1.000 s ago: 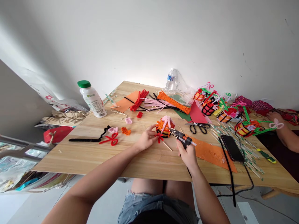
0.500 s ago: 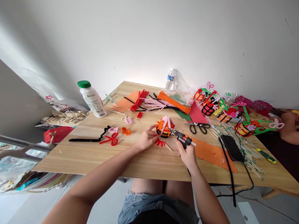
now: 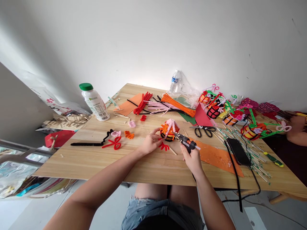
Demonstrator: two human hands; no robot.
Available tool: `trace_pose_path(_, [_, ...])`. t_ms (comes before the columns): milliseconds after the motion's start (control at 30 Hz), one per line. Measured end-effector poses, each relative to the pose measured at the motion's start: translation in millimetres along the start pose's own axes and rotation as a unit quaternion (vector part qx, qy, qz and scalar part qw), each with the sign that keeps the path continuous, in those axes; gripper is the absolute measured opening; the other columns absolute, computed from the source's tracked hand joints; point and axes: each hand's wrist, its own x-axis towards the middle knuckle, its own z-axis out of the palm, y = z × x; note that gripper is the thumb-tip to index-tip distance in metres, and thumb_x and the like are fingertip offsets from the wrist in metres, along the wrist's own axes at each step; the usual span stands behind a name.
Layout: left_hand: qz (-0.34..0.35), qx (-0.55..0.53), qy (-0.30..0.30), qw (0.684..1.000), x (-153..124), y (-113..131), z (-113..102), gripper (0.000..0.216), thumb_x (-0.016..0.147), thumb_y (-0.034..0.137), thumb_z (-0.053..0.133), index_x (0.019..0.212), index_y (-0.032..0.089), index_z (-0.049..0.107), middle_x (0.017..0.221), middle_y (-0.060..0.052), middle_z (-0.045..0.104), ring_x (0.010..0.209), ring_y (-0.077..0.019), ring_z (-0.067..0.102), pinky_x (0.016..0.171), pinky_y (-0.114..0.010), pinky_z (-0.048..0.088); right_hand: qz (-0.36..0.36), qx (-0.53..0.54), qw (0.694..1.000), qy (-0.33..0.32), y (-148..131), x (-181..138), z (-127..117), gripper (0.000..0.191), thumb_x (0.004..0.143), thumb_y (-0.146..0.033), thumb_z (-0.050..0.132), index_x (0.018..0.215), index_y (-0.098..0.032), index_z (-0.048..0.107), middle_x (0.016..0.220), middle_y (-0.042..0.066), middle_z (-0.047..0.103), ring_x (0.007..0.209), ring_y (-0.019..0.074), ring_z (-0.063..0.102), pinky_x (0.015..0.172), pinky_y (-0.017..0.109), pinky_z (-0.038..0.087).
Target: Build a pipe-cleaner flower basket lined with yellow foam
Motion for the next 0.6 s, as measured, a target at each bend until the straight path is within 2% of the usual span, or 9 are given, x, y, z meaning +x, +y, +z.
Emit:
trace_pose_path(233, [-0.005, 0.008, 0.002, 1.000, 0.2, 0.9, -0.8, 0.025, 0.082, 0.035, 0.056, 0.082, 0.018, 0.075, 0.139, -0.010, 0.050, 0.125, -0.0268, 0.052, 0.106, -0.038, 0.042, -0.027, -0.026, 0.999, 0.004, -5.2, -4.5, -4.5, 0.043, 0.084, -0.055, 0.054, 0.073, -0.016, 0.068, 0.050, 0.005, 0.060, 0.049, 0.0191, 0.059, 0.044, 0.026, 0.043])
trace_pose_path(600, [-0.016, 0.001, 0.008, 1.000, 0.0, -0.1, -0.1, 0.026, 0.080, 0.038, 0.058, 0.083, 0.018, 0.075, 0.140, -0.009, 0.050, 0.127, -0.0282, 0.050, 0.106, -0.039, 0.042, -0.033, -0.018, 0.999, 0.006, -2.6, -5.1, -3.7, 0.040, 0.084, -0.054, 0.054, 0.078, -0.017, 0.068, 0.048, 0.003, 0.056, 0.051, 0.0197, 0.059, 0.046, 0.027, 0.043])
